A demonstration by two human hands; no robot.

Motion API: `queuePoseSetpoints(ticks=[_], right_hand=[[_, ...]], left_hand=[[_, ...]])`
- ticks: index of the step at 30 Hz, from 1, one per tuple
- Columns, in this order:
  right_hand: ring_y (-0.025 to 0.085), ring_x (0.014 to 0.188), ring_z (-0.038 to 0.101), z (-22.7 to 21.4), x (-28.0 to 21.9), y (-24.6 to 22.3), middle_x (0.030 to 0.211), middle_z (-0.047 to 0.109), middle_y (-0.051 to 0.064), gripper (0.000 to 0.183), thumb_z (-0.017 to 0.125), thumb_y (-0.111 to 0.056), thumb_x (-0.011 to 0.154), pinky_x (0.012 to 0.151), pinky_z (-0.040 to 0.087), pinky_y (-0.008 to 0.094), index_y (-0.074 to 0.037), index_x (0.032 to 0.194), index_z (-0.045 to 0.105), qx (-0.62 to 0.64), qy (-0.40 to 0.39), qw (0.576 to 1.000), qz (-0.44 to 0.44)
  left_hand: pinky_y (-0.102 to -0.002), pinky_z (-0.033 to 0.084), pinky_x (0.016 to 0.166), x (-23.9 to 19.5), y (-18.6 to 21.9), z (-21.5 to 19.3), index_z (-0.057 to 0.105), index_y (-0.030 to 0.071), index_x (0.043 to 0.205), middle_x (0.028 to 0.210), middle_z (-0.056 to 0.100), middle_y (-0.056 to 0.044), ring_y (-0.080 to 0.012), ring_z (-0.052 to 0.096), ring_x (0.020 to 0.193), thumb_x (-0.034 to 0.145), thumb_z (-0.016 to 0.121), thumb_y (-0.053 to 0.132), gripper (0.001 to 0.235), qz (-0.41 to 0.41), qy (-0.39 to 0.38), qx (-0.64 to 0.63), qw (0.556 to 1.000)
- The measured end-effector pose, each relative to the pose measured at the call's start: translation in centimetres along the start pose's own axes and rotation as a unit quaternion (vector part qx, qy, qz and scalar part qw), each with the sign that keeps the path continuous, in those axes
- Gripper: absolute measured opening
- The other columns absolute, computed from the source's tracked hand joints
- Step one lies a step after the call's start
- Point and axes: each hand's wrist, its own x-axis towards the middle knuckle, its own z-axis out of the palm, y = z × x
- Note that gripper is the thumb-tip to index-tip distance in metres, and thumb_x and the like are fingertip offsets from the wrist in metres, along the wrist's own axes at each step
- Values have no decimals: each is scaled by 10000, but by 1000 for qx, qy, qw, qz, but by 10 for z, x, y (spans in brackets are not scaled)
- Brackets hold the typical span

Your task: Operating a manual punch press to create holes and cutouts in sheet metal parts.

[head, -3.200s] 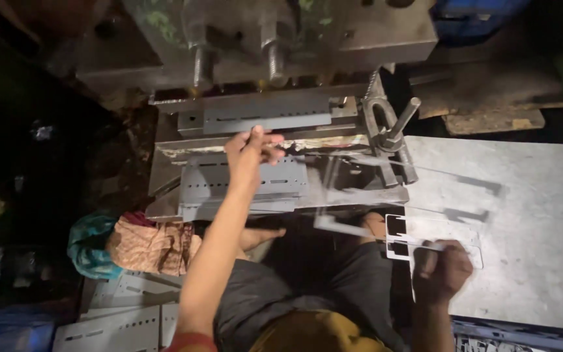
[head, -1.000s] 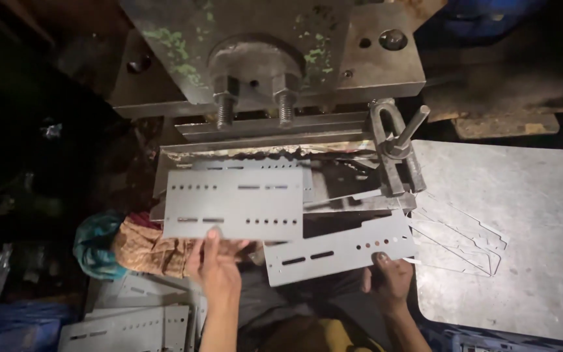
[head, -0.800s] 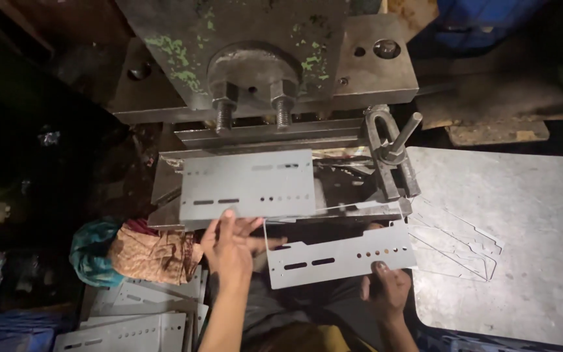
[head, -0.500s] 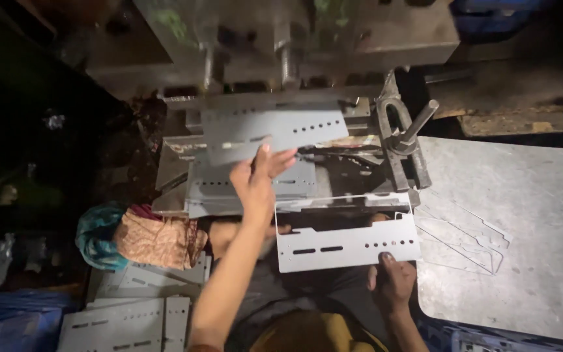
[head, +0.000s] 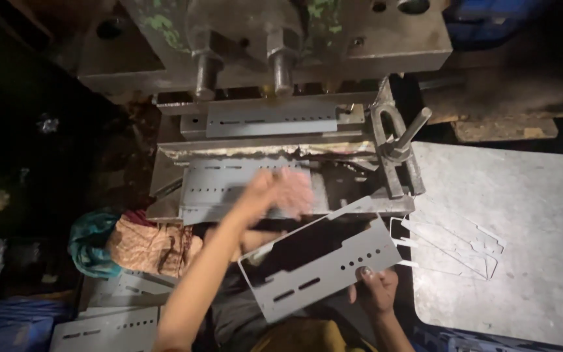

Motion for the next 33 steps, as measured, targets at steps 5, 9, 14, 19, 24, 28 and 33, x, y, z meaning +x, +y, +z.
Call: queuePoseSetpoints(ticks=[5, 9, 14, 19, 24, 28, 33], right_hand=[[178, 413, 576, 20, 41, -16, 680, 687, 154, 330, 568, -208, 970, 360, 406, 266, 103, 904, 654, -108, 85, 989, 52], [97, 598, 600, 36, 75, -31, 778, 681, 56, 310, 561, -228, 982, 508, 430, 231, 51, 1005, 695, -172, 36, 984, 43], [72, 460, 465, 27, 102, -8, 644, 621, 41, 290, 608, -210, 1008, 400, 318, 223, 47, 931, 718, -179, 12, 963, 202], [51, 745, 568, 72, 145, -10, 888, 664, 1, 208, 563, -146, 1132, 646, 457, 222, 27, 1121, 680, -204, -156, 960, 109], [28, 542, 549, 170, 206, -36, 700, 543, -51, 232, 556, -174, 1026, 395, 347, 189, -91, 1224, 646, -214, -63, 963, 152], [46, 502, 502, 160, 248, 14, 649, 591, -2, 233, 577, -196, 1055, 413, 341, 202, -18, 1127, 709, -168, -42, 975, 141], [99, 432, 410, 162, 225, -4, 563, 527, 29, 283, 634, -121, 1036, 428, 280, 267, 21, 792, 650, -64, 4, 998, 24]], left_hand=[[-401, 684, 777, -46, 10, 40, 510, -17, 1469, 1192, 731, -246, -348, 758, 1027, 1079, 539, 382, 559, -33, -181, -115, 976], [-443, 686, 752, -53, 7, 42, 422, -13, 1521, 1234, 678, -304, -420, 727, 1064, 1012, 633, 226, 601, -60, -192, -89, 976], [-434, 682, 802, -87, -13, 33, 428, -48, 1520, 1418, 588, -287, -407, 696, 1170, 1039, 584, 177, 553, 3, -186, -147, 972], [-458, 679, 770, -143, -26, 32, 445, -73, 1501, 1385, 597, -328, -452, 680, 1179, 1043, 570, 115, 511, 55, -28, -194, 979], [-528, 651, 871, -180, -39, 17, 413, -44, 1500, 1433, 551, -290, -499, 621, 1225, 1001, 558, 66, 532, 138, 219, -238, 936], [-496, 641, 900, -173, -25, 10, 411, -42, 1500, 1451, 538, -283, -478, 585, 1306, 994, 583, 79, 548, 197, 249, -262, 911], [-510, 622, 923, -134, -3, 9, 422, -70, 1468, 1447, 534, -294, -477, 572, 1328, 1007, 613, 100, 527, 244, 315, -210, 893]])
